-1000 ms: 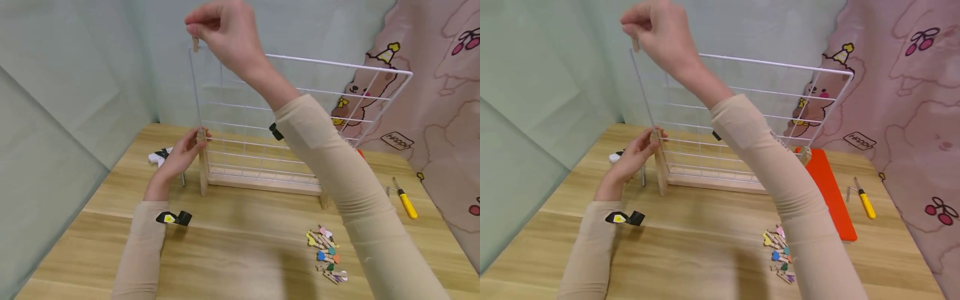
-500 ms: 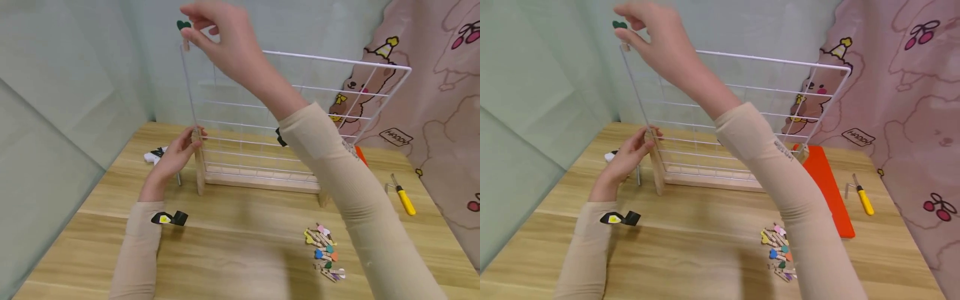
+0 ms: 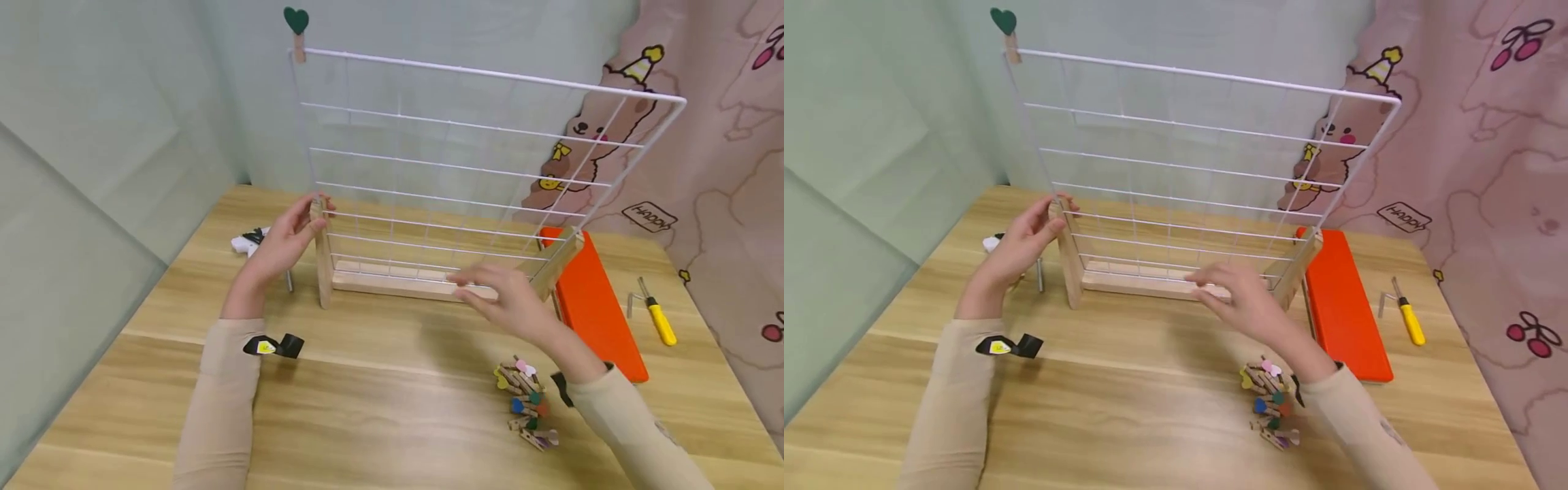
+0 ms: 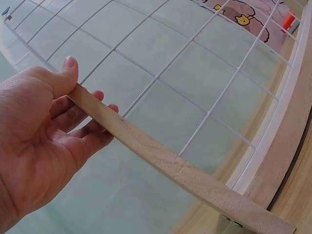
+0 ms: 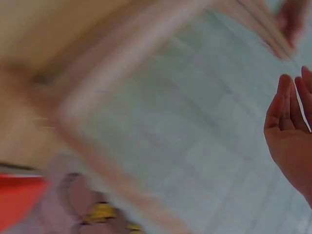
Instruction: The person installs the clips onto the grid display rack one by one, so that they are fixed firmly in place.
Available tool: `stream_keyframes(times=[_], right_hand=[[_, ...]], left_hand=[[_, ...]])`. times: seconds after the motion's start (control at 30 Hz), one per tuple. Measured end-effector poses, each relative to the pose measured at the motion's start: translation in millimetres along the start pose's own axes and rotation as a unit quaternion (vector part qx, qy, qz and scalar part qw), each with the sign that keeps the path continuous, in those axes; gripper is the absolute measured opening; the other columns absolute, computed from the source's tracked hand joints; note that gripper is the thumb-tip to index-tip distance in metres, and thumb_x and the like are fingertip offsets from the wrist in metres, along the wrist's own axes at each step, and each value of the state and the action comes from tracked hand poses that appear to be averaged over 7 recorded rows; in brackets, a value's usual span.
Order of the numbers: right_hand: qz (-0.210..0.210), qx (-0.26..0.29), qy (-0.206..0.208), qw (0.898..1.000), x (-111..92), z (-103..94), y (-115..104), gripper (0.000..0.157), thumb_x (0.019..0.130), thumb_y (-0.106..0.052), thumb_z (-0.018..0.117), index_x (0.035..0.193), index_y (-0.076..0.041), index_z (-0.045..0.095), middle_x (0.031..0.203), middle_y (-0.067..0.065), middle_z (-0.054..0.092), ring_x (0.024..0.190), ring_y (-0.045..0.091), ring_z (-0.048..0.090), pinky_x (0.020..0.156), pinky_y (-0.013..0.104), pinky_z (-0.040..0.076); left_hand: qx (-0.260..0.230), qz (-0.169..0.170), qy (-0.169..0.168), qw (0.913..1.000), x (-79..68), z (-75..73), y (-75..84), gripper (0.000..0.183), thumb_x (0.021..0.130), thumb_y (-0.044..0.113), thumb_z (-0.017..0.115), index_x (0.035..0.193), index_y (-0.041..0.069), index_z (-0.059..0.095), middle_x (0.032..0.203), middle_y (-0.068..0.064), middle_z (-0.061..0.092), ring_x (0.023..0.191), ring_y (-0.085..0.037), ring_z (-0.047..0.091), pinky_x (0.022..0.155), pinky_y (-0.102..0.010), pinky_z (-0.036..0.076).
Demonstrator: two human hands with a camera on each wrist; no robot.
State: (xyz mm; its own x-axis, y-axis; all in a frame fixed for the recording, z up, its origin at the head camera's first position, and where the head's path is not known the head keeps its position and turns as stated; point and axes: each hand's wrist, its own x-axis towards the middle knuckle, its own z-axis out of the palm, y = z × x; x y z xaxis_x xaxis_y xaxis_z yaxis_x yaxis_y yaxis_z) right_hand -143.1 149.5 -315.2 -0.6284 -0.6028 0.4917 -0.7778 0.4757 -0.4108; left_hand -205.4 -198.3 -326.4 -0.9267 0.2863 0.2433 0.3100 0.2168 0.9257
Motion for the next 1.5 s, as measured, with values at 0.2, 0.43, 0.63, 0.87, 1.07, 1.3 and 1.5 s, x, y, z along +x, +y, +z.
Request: stream_keyframes(times=[0.2,0.43,0.63,0.87,1.07,1.3,1.5], right_hand=[[0.079,-0.02,-0.094,0.992,-93.2,9.2,37.8,0.025,0.076,-0.009,0.066,0.101,-0.01,0.064,0.093,-0.003,0.064,0.082,0.008,0.059,0.066,0.028,0.049],[0.071,-0.04,-0.106,0.991,-138.0,0.6,50.4,0.02,0.074,-0.012,0.068,0.094,-0.017,0.067,0.093,-0.008,0.058,0.081,0.004,0.053,0.064,0.016,0.045],[0.058,-0.071,-0.095,0.991,-143.7,3.6,48.7,0.017,0.072,-0.013,0.07,0.087,-0.02,0.068,0.092,-0.006,0.054,0.081,0.005,0.052,0.065,0.016,0.046],[0.044,-0.042,-0.11,0.992,-137.8,5.3,52.0,0.012,0.075,-0.014,0.067,0.082,-0.023,0.065,0.092,-0.008,0.058,0.087,0.006,0.052,0.075,0.014,0.043],[0.037,-0.051,-0.121,0.991,-137.8,10.3,54.4,0.01,0.074,-0.021,0.067,0.083,-0.024,0.065,0.087,-0.014,0.056,0.08,0.002,0.05,0.067,0.017,0.044],[0.062,-0.06,-0.145,0.986,-129.7,4.5,48.7,0.01,0.077,-0.023,0.064,0.086,-0.024,0.06,0.083,-0.016,0.056,0.072,-0.002,0.05,0.059,0.016,0.044],[0.069,0.003,-0.129,0.989,-97.4,-2.6,37.9,0.01,0.079,-0.016,0.062,0.089,-0.015,0.061,0.081,-0.011,0.061,0.07,-0.001,0.056,0.06,0.016,0.048]], left_hand=[[-0.01,0.005,-0.004,0.9999,1.4,0.4,11.3,0.04,0.09,0.02,0.045,0.129,0.015,0.035,0.124,-0.005,0.044,0.118,-0.019,0.04,0.095,-0.025,0.034],[-0.019,0.004,-0.003,0.9998,-5.3,5.3,26.4,0.036,0.091,0.016,0.043,0.126,0.011,0.037,0.122,-0.007,0.045,0.116,-0.019,0.042,0.09,-0.017,0.036],[-0.017,0.009,-0.002,0.9998,-7.8,8.2,27.6,0.035,0.091,0.012,0.043,0.126,0.009,0.037,0.121,-0.009,0.046,0.116,-0.027,0.041,0.091,-0.018,0.035],[-0.014,0.002,-0.003,0.9999,-8.8,6.7,26.2,0.037,0.091,0.017,0.043,0.127,0.01,0.036,0.122,-0.009,0.045,0.118,-0.025,0.039,0.097,-0.028,0.032],[-0.021,0.001,-0.005,0.9998,-9.5,6.2,25.7,0.039,0.091,0.017,0.043,0.129,0.007,0.034,0.124,-0.012,0.043,0.118,-0.025,0.039,0.094,-0.019,0.034],[-0.019,-0.009,-0.007,0.9997,-10.6,6.3,28.2,0.04,0.092,0.018,0.042,0.129,0.009,0.033,0.125,-0.01,0.043,0.119,-0.022,0.039,0.097,-0.024,0.032],[-0.021,-0.013,-0.007,0.9997,-11.5,5.5,26.1,0.04,0.092,0.019,0.042,0.13,0.011,0.033,0.125,-0.01,0.043,0.119,-0.026,0.038,0.099,-0.037,0.03]])
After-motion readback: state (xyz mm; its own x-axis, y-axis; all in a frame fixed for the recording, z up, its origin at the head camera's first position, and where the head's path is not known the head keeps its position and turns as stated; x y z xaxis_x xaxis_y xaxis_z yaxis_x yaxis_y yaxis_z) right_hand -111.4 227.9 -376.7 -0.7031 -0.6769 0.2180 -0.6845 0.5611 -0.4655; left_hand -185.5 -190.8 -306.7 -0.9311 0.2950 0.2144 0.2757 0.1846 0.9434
